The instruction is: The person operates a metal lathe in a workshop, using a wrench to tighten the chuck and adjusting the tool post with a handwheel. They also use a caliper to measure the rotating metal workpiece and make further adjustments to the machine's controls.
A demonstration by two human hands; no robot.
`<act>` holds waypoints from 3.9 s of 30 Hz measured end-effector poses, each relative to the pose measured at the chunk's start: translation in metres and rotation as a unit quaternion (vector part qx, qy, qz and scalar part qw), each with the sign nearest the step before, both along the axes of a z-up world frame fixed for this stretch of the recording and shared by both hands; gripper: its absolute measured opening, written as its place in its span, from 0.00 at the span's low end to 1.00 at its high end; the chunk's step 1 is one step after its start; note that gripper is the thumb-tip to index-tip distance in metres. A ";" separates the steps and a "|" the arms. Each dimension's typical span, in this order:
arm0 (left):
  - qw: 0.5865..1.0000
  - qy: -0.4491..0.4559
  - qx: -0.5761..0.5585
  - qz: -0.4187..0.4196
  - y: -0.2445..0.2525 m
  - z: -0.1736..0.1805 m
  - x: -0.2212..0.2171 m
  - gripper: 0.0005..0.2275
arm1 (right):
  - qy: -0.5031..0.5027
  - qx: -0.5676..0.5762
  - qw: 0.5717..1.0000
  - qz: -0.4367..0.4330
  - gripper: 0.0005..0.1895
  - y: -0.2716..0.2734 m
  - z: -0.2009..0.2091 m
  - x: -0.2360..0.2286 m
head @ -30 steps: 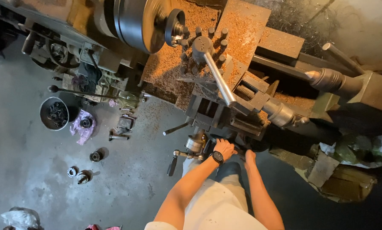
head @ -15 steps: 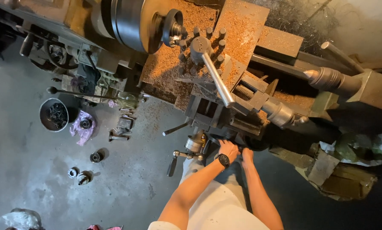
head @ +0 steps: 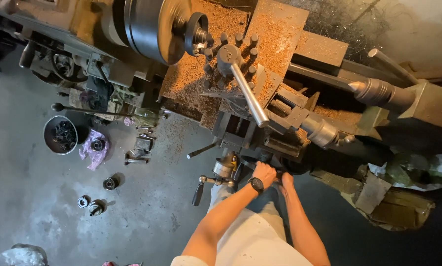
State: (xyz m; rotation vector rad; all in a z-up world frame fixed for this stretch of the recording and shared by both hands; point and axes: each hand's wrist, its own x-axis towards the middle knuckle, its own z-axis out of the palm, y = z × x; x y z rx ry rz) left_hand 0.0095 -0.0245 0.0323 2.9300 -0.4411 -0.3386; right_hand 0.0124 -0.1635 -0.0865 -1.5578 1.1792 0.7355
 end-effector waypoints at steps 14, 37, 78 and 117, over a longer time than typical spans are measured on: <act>0.956 0.256 -0.141 -0.023 0.089 0.053 0.028 0.20 | 0.109 -0.108 0.888 0.433 0.38 -0.046 -0.111 -0.022; 0.987 0.144 -0.062 0.021 0.035 0.000 -0.001 0.14 | 0.027 -0.060 0.995 0.075 0.34 0.029 0.072 0.007; 0.998 0.014 -0.053 0.015 0.010 0.016 0.005 0.15 | 0.101 -0.073 0.956 0.264 0.27 -0.011 -0.019 -0.003; 0.997 0.039 -0.066 0.005 0.037 -0.028 -0.009 0.16 | -0.035 0.185 0.961 -0.204 0.15 -0.015 -0.039 -0.002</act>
